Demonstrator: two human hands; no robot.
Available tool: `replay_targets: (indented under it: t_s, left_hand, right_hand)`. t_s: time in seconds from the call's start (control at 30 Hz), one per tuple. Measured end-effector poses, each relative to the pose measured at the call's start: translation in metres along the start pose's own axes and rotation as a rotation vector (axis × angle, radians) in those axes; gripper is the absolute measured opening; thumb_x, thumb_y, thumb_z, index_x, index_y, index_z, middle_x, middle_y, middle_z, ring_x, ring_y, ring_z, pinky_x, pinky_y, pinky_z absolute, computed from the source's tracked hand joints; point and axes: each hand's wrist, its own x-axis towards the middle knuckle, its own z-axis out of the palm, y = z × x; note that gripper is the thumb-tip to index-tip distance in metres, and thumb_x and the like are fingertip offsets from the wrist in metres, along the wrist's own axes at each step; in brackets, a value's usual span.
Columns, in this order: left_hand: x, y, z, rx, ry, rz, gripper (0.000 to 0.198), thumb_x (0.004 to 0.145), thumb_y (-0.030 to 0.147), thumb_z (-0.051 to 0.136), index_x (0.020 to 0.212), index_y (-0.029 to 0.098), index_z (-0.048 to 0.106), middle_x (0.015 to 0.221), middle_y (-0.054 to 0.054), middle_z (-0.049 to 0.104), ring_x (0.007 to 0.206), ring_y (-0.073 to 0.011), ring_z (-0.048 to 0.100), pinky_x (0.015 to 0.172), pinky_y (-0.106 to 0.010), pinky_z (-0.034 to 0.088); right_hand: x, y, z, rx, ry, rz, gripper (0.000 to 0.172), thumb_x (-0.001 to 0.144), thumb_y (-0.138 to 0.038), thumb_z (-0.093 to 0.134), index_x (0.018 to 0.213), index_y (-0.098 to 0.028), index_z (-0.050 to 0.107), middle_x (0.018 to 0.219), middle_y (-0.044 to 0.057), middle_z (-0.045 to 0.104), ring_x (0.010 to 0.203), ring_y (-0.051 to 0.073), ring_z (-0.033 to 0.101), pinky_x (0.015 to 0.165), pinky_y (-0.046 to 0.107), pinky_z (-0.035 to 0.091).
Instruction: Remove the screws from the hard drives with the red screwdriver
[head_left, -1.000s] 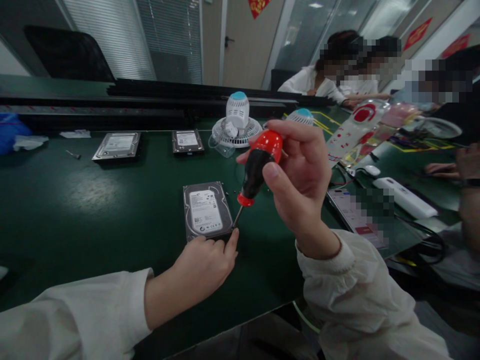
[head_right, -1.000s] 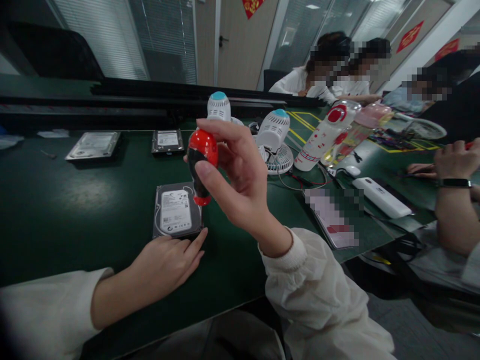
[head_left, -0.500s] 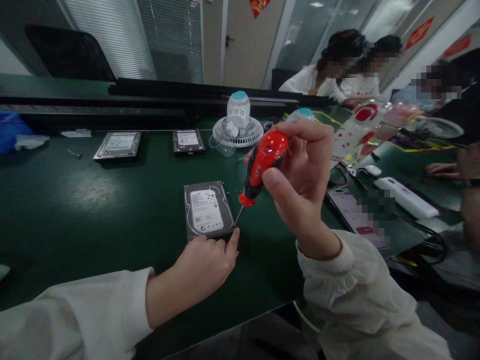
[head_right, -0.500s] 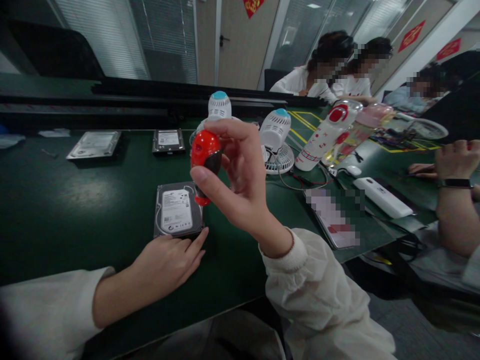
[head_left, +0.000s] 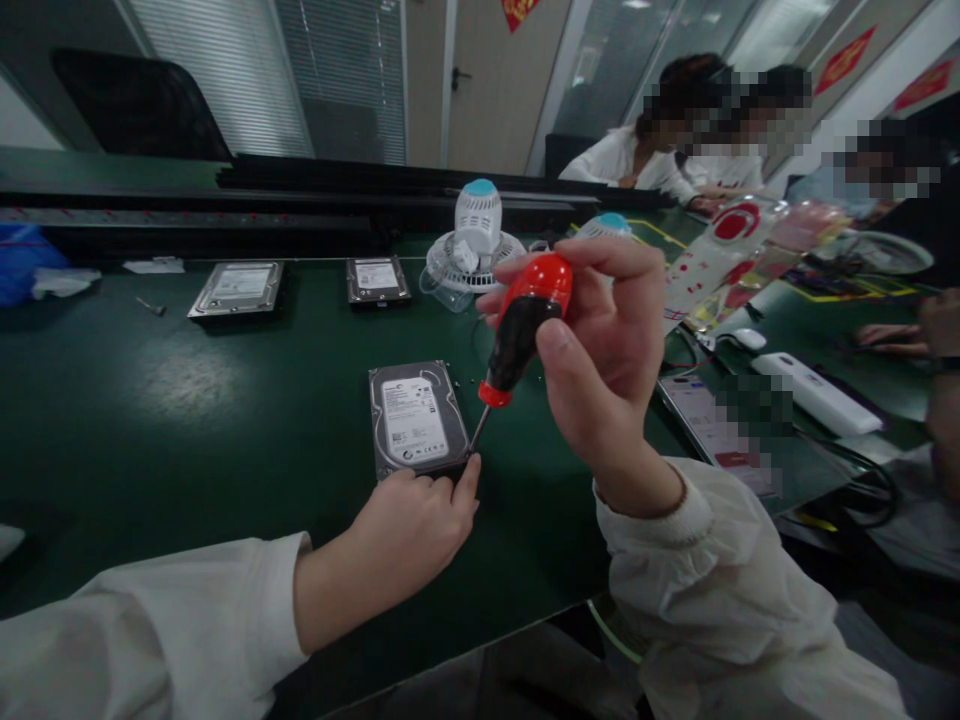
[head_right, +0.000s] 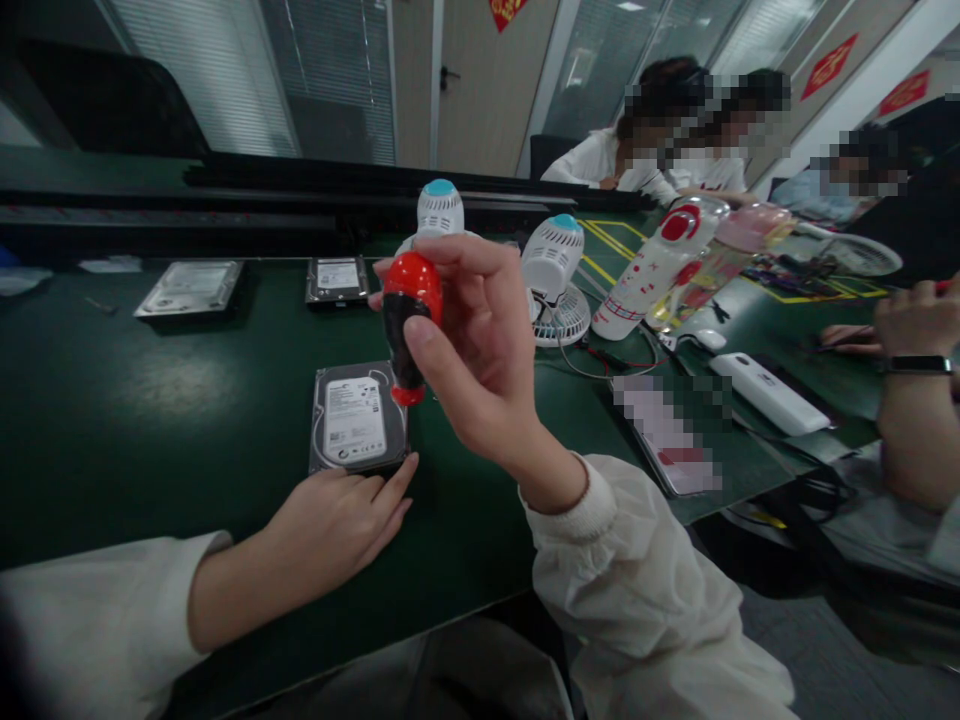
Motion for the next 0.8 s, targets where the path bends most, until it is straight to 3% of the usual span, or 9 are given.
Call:
replay_targets:
  t_s: [0.1,0.17,0.27,0.33,0.43,0.53,0.67,0.8]
  left_hand:
    - [0.0001,0.0002,-0.0014,0.002,-0.006,-0.002,0.044,0.1,0.023,0.047,0.136,-0.001,0.054,0.08,-0.013,0.073,0.059,-0.0203,0.068,0.051,-0.032,0.051]
    - [0.0,0.0,-0.0023,0.0,-0.014,-0.003,0.044,0.1,0.023,0.047,0.137,0.0,0.054,0.079,-0.012,0.073,0.059,-0.0207,0.068,0.051,-0.032,0.051]
    - [-0.0001,-0.0005,-0.003,-0.005,-0.019,-0.002,0.045,0.099,0.022,0.048,0.137,0.0,0.053,0.076,-0.011,0.072,0.059,-0.021,0.068,0.051,-0.032,0.051]
    - [0.0002,-0.0008,-0.003,-0.009,-0.02,-0.004,0.044,0.099,0.022,0.048,0.137,-0.001,0.054,0.074,-0.01,0.071,0.058,-0.0215,0.068,0.05,-0.033,0.051]
    - [0.0006,-0.0008,-0.0029,-0.006,-0.019,-0.003,0.044,0.099,0.022,0.049,0.137,-0.001,0.054,0.077,-0.011,0.072,0.058,-0.0218,0.068,0.05,-0.034,0.052]
    - [0.0008,-0.0005,-0.0024,-0.008,-0.02,-0.004,0.045,0.098,0.021,0.049,0.137,-0.001,0.053,0.078,-0.012,0.073,0.058,-0.0216,0.068,0.051,-0.034,0.053]
    - [0.0014,0.0001,-0.0013,-0.019,-0.016,-0.006,0.045,0.098,0.021,0.049,0.137,-0.002,0.053,0.076,-0.011,0.072,0.058,-0.022,0.068,0.05,-0.034,0.052]
    - [0.0012,-0.0004,-0.0009,-0.013,0.003,0.005,0.045,0.098,0.021,0.049,0.136,-0.002,0.053,0.076,-0.011,0.072,0.057,-0.0217,0.067,0.049,-0.034,0.051]
  right_hand:
    - [0.0001,0.0028,-0.0003,-0.019,0.063,-0.098,0.039,0.08,-0.035,0.071,0.113,-0.035,0.05,0.104,-0.001,0.057,0.088,0.016,0.065,0.076,0.035,0.063]
    - [0.0,0.0046,-0.0012,0.003,0.07,-0.12,0.042,0.077,-0.033,0.073,0.114,-0.035,0.052,0.108,0.0,0.057,0.093,0.018,0.065,0.075,0.037,0.063]
    - [-0.0001,0.0052,-0.0022,0.097,-0.019,-0.053,0.037,0.084,-0.032,0.06,0.119,-0.034,0.049,0.124,0.002,0.059,0.107,0.022,0.066,0.083,0.043,0.062]
    - [0.0004,0.005,-0.0019,0.111,-0.039,-0.052,0.034,0.087,-0.03,0.056,0.119,-0.035,0.048,0.121,0.001,0.061,0.108,0.022,0.066,0.084,0.044,0.062]
    - [0.001,0.0057,-0.001,0.01,0.045,-0.116,0.039,0.08,-0.029,0.067,0.114,-0.037,0.05,0.104,0.0,0.059,0.091,0.019,0.065,0.072,0.039,0.061]
    - [0.0002,0.0066,-0.0013,-0.054,0.073,-0.121,0.041,0.077,-0.036,0.073,0.112,-0.036,0.053,0.103,0.001,0.057,0.081,0.019,0.062,0.065,0.038,0.059]
    - [-0.0007,0.0052,-0.0025,-0.019,0.003,-0.08,0.034,0.087,-0.044,0.061,0.118,-0.035,0.051,0.12,0.003,0.06,0.098,0.022,0.067,0.074,0.04,0.063]
    - [0.0007,0.0054,-0.0025,-0.024,0.022,-0.139,0.038,0.082,-0.037,0.068,0.116,-0.035,0.051,0.11,0.0,0.061,0.096,0.02,0.067,0.081,0.042,0.062]
